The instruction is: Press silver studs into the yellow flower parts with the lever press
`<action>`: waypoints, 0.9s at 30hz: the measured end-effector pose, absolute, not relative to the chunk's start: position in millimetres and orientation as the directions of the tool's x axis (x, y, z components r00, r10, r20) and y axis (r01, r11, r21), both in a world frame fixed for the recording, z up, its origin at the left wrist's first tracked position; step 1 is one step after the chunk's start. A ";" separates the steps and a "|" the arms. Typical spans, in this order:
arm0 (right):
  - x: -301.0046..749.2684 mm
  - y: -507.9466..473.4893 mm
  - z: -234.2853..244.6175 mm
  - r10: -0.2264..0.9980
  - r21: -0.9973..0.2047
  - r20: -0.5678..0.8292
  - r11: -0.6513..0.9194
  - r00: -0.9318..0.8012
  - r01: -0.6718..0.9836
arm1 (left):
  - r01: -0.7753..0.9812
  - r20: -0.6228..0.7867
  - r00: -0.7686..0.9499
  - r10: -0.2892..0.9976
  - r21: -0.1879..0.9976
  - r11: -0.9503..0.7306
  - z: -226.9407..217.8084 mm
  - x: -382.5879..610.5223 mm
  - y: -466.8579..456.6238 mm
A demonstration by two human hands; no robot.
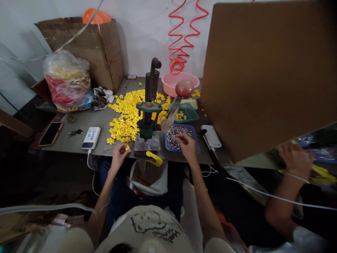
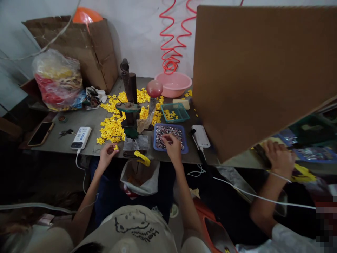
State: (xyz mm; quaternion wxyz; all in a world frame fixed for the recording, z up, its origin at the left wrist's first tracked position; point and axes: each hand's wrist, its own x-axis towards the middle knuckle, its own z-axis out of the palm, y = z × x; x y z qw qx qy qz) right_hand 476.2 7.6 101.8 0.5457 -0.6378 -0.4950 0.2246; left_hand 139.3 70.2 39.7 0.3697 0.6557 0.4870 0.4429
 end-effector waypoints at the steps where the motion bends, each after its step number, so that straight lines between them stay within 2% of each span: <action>1: 462.5 3.9 105.1 0.899 -0.949 0.216 0.101 0.382 0.298 | 0.219 0.185 0.136 0.973 0.953 -0.211 40.1 144.7 65.6; 5: 403.4 -5.7 110.9 0.958 -0.987 0.152 0.136 0.244 0.080 | -0.058 0.042 0.242 0.969 0.998 -0.029 46.0 175.5 42.1; 9: 363.9 -1.9 101.6 0.971 -0.986 0.160 0.149 0.177 0.071 | -0.143 0.052 0.258 0.965 0.990 -0.015 54.3 201.8 28.2; 12: 355.3 3.5 91.7 0.974 -0.986 0.155 0.144 0.164 0.080 | -0.122 0.088 0.228 0.970 0.991 -0.061 56.7 209.2 27.4; 15: 356.6 5.0 87.5 0.980 -0.989 0.146 0.140 0.133 0.052 | -0.128 0.071 0.251 0.965 0.991 -0.040 55.0 210.0 28.5; 18: 359.4 2.1 90.1 0.983 -0.982 0.150 0.135 0.109 0.133 | -0.124 0.078 0.286 0.955 0.991 -0.044 54.4 208.7 28.3; 22: 361.1 -2.3 96.0 0.973 -0.956 0.194 0.159 0.124 0.246 | 0.004 0.159 0.310 0.937 0.986 -0.168 60.3 205.7 29.1; 27: 359.7 -0.9 96.2 0.958 -0.935 0.246 0.194 0.150 0.295 | 0.140 0.221 0.308 0.925 0.952 -0.274 65.5 203.3 32.7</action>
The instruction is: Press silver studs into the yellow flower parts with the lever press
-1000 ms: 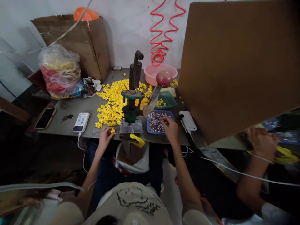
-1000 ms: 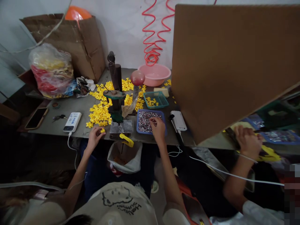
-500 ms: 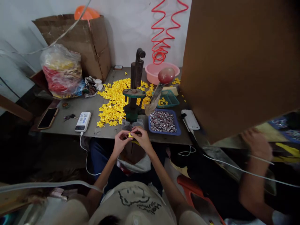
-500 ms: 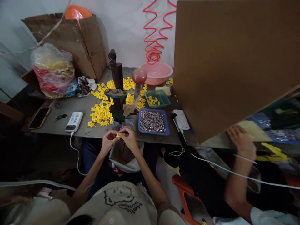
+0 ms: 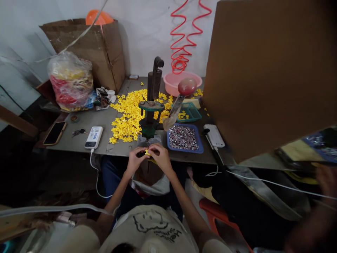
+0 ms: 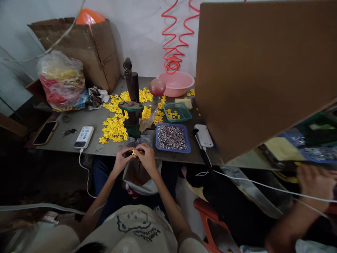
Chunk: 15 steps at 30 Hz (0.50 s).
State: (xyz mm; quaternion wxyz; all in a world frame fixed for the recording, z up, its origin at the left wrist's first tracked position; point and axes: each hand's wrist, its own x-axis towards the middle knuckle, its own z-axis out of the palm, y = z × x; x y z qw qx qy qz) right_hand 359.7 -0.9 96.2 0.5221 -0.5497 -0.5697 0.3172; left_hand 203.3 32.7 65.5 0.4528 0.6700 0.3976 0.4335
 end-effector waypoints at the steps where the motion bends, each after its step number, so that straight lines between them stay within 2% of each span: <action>1: 358.7 -0.5 95.6 0.954 -0.933 0.255 0.200 0.159 0.300 | 0.151 0.221 0.309 0.925 0.949 -0.277 65.1 203.4 33.0; 5: 359.0 -0.8 95.8 0.955 -0.939 0.254 0.206 0.151 0.276 | 0.147 0.233 0.308 0.923 0.946 -0.288 61.2 203.5 33.6; 8: 375.9 1.4 102.0 0.921 -0.959 0.232 0.163 0.314 0.231 | 0.218 0.307 0.274 0.912 0.903 -0.369 57.4 199.9 38.2; 12: 422.0 19.9 132.1 0.688 -0.957 0.290 0.193 0.665 0.218 | 0.404 0.393 0.200 0.898 0.802 -0.440 49.2 194.6 53.9; 15: 449.7 45.5 180.7 0.600 -0.923 0.373 0.320 0.708 0.215 | 0.479 0.362 0.195 0.912 0.776 -0.411 43.0 197.2 67.7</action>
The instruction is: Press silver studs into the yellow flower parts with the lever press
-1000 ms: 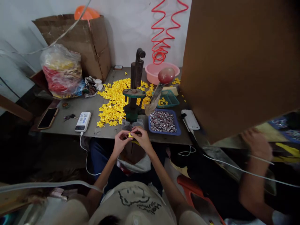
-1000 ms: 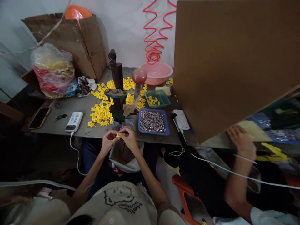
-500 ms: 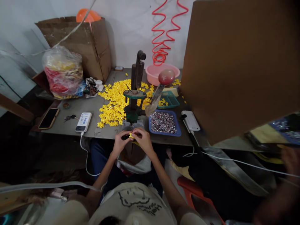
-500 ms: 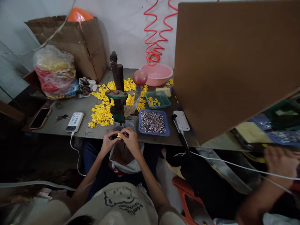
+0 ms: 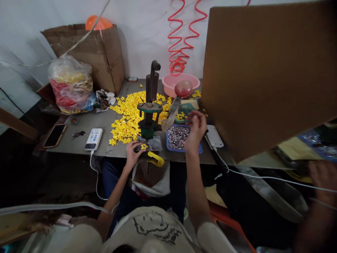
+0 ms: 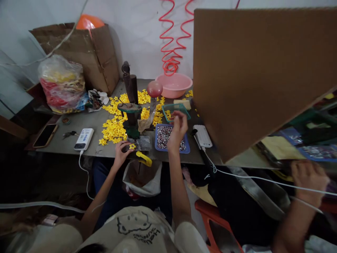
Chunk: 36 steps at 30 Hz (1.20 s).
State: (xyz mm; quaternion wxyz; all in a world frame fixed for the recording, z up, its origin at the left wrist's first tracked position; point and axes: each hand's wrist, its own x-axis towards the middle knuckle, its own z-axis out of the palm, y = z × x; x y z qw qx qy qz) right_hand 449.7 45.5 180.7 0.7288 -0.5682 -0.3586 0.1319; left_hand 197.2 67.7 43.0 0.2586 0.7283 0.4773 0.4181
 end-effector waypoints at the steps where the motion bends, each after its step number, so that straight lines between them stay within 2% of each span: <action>1: 453.9 55.0 201.1 0.614 -0.909 0.391 0.373 0.685 0.184 | 0.501 0.344 0.197 0.918 0.770 -0.396 41.8 199.5 71.6; 3: 453.1 72.5 243.1 0.700 -0.876 0.420 0.479 0.578 0.056 | 0.545 0.315 0.196 0.928 0.752 -0.371 40.8 204.9 77.8; 5: 441.3 83.2 278.7 0.796 -0.839 0.464 0.536 0.388 -0.096 | 0.586 0.302 0.186 0.935 0.729 -0.352 41.1 210.1 81.9; 7: 421.8 80.7 298.3 0.818 -0.808 0.517 0.564 0.252 -0.171 | 0.618 0.298 0.171 0.939 0.710 -0.338 41.3 214.2 84.6; 9: 399.6 61.6 297.9 0.758 -0.750 0.585 0.641 0.290 -0.164 | 0.638 0.293 0.148 0.944 0.702 -0.318 40.7 216.8 86.4; 11: 380.5 30.2 281.4 0.648 -0.653 0.657 0.745 0.384 -0.139 | 0.648 0.293 0.125 0.948 0.700 -0.301 39.5 217.8 87.4; 12: 373.6 13.3 270.4 0.618 -0.619 0.692 0.774 0.373 -0.133 | 0.650 0.296 0.120 0.948 0.698 -0.300 39.0 217.7 87.6; 16: 363.8 -25.2 241.1 0.598 -0.619 0.731 0.784 0.328 -0.049 | 0.666 0.329 0.150 0.932 0.663 -0.341 39.1 214.8 88.5; 20: 370.0 -6.7 251.4 0.604 -0.647 0.698 0.762 0.385 -0.022 | 0.687 0.358 0.210 0.910 0.608 -0.398 43.6 214.1 91.4; 25: 382.7 22.6 273.0 0.690 -0.745 0.644 0.664 0.329 0.065 | 0.669 0.368 0.273 0.889 0.591 -0.450 55.0 209.5 89.3; 30: 415.1 44.0 257.9 0.751 -0.784 0.621 0.599 0.224 0.164 | 0.572 0.249 0.513 0.821 0.614 -0.544 60.6 187.1 59.0; 33: 450.7 48.2 204.2 0.836 -0.807 0.500 0.354 0.228 0.472 | 0.510 0.202 0.582 0.788 0.664 -0.547 53.6 176.7 31.5; 34: 463.0 46.7 179.9 0.860 -0.765 0.447 0.224 0.248 0.604 | 0.496 0.203 0.579 0.790 0.681 -0.539 51.0 173.6 24.9; 36: 485.1 39.8 130.4 0.922 -0.665 0.268 -0.032 0.279 0.746 | 0.477 0.229 0.536 0.813 0.713 -0.515 47.6 165.0 20.3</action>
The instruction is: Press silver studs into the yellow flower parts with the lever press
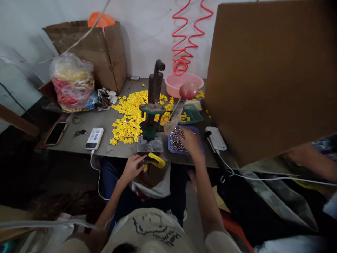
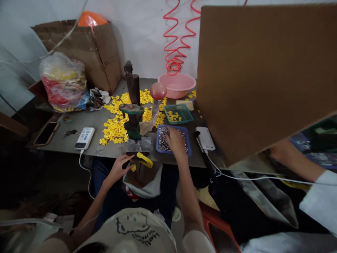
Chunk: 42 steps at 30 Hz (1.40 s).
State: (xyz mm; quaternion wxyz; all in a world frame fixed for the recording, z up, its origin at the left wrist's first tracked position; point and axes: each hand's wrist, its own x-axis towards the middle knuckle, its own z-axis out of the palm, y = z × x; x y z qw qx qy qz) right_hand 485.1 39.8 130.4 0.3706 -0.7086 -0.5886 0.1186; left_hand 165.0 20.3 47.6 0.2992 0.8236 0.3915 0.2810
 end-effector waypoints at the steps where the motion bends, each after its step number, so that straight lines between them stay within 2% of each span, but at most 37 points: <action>1: 494.0 35.1 108.5 0.948 -0.616 0.195 -0.082 0.252 0.784 | 0.486 0.256 0.483 0.837 0.717 -0.500 47.3 158.3 23.3; 4: 510.2 20.9 68.2 0.968 -0.522 0.167 -0.072 0.185 0.850 | 0.627 0.392 0.188 0.901 0.658 -0.417 49.5 129.4 50.2; 6: 512.8 15.6 62.7 0.963 -0.486 0.193 -0.074 0.190 0.871 | 0.744 0.465 0.005 0.885 0.590 -0.314 49.4 109.1 75.7; 7: 512.3 14.7 64.2 0.960 -0.473 0.192 -0.091 0.204 0.877 | 0.774 0.471 -0.032 0.882 0.570 -0.277 48.0 101.1 87.8; 9: 509.5 15.3 70.6 0.955 -0.454 0.176 -0.135 0.237 0.881 | 0.792 0.447 -0.028 0.894 0.556 -0.253 43.0 91.7 106.6; 13: 504.4 17.7 79.3 0.942 -0.459 0.175 -0.179 0.287 0.870 | 0.756 0.440 0.058 0.896 0.567 -0.327 30.9 90.9 116.3; 16: 505.2 16.6 78.4 0.931 -0.479 0.208 -0.171 0.300 0.861 | 0.721 0.476 0.029 0.879 0.599 -0.348 25.4 86.6 109.4; 19: 508.5 15.5 76.0 0.929 -0.505 0.226 -0.147 0.294 0.851 | 0.752 0.505 -0.031 0.863 0.580 -0.312 23.3 71.4 104.9; 22: 511.3 16.5 74.3 0.914 -0.539 0.235 -0.162 0.332 0.827 | 0.773 0.478 -0.067 0.876 0.580 -0.258 23.6 56.2 106.2; 25: 512.8 19.1 72.7 0.902 -0.552 0.233 -0.186 0.365 0.813 | 0.746 0.421 -0.012 0.907 0.608 -0.272 25.7 52.7 109.5; 29: 514.6 21.9 70.1 0.900 -0.554 0.223 -0.198 0.374 0.808 | 0.711 0.449 0.048 0.892 0.612 -0.346 29.9 62.4 112.0; 35: 520.7 20.5 65.3 0.886 -0.493 0.315 -0.153 0.340 0.857 | 0.714 0.420 0.030 0.907 0.626 -0.313 32.8 67.5 114.6; 38: 524.7 19.3 63.5 0.897 -0.509 0.324 -0.104 0.302 0.854 | 0.727 0.390 -0.008 0.921 0.634 -0.262 30.8 61.7 115.9; 42: 529.6 18.4 62.0 0.918 -0.505 0.346 0.007 0.195 0.863 | 0.776 0.417 -0.013 0.909 0.578 -0.254 26.3 51.6 114.6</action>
